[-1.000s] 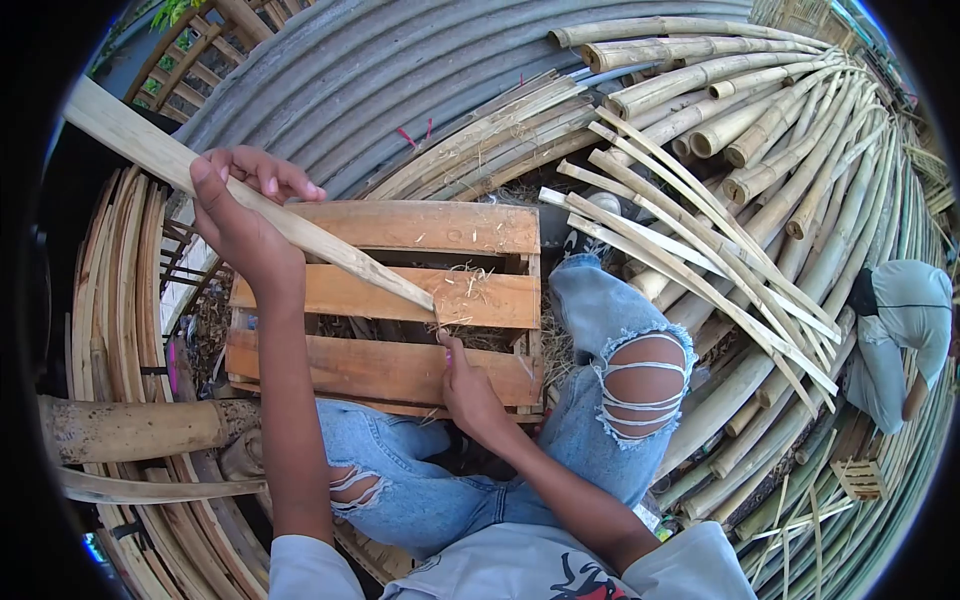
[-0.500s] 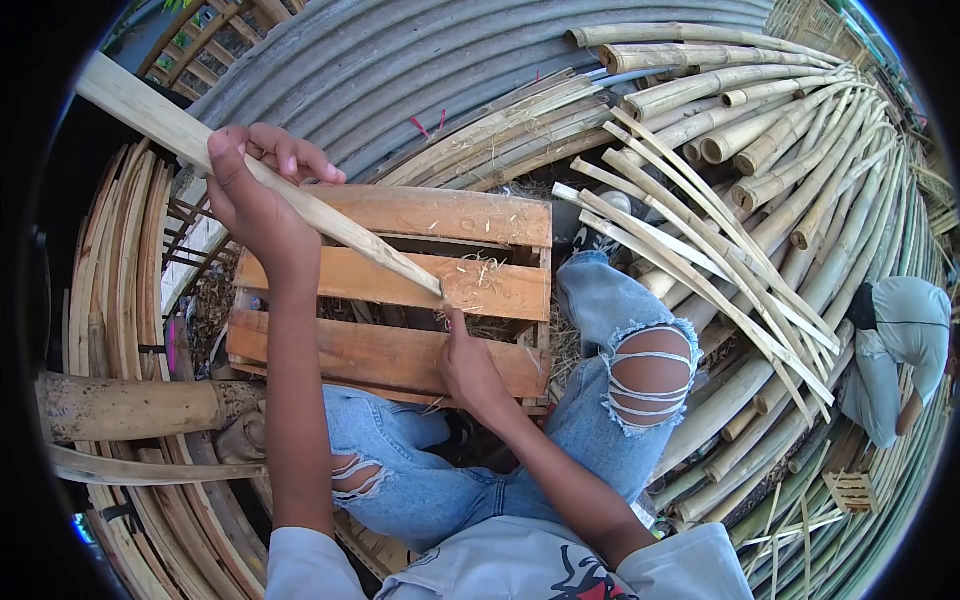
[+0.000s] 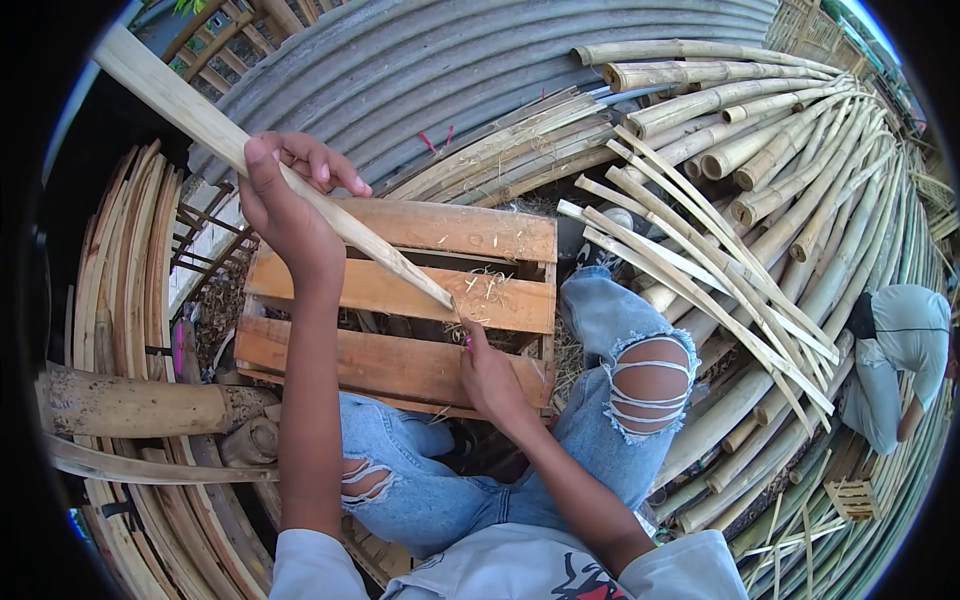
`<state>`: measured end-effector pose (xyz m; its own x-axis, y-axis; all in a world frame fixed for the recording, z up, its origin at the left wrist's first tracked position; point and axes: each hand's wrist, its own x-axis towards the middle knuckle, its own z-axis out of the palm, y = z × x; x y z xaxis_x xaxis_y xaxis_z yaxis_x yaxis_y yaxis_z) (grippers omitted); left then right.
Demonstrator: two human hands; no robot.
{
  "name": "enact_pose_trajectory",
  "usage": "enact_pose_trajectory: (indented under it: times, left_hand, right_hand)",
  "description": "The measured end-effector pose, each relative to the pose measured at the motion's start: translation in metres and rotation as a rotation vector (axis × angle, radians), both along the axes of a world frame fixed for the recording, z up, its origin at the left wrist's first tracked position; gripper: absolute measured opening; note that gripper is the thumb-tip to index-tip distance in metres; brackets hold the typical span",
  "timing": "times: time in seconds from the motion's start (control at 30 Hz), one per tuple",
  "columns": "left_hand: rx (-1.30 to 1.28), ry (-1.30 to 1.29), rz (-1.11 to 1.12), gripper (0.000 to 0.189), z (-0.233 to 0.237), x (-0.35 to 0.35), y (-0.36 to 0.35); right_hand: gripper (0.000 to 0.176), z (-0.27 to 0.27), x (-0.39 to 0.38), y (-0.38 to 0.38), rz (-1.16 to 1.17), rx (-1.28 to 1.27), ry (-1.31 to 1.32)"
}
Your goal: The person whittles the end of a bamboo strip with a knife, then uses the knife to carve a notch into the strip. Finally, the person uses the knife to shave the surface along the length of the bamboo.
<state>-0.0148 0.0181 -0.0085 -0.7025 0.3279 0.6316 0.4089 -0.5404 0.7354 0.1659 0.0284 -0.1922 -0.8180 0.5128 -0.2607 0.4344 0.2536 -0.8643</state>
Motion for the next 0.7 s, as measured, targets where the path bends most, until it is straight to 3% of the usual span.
enact_pose_trajectory:
  times: [0.17, 0.27, 0.43, 0.5, 0.7]
  left_hand:
    - [0.078, 0.035, -0.103, 0.030, -0.009, -0.005, 0.005]
    - [-0.001, 0.051, 0.016, 0.038, -0.007, -0.002, 0.007]
    - [0.006, 0.120, 0.020, 0.037, -0.013, -0.003, 0.008]
    - [0.017, 0.193, 0.018, 0.037, -0.015, -0.004, 0.008]
    - [0.032, 0.276, 0.074, 0.039, -0.016, 0.000, 0.011]
  right_hand:
    - [0.046, 0.018, 0.001, 0.001, 0.008, 0.142, 0.023]
    - [0.043, 0.040, -0.003, 0.004, -0.012, 0.160, 0.038]
    - [0.034, 0.091, -0.015, 0.020, 0.020, 0.199, 0.116]
    - [0.029, 0.101, -0.024, 0.029, -0.026, 0.455, 0.448]
    - [0.030, 0.148, -0.037, 0.038, 0.038, 0.409, 0.436]
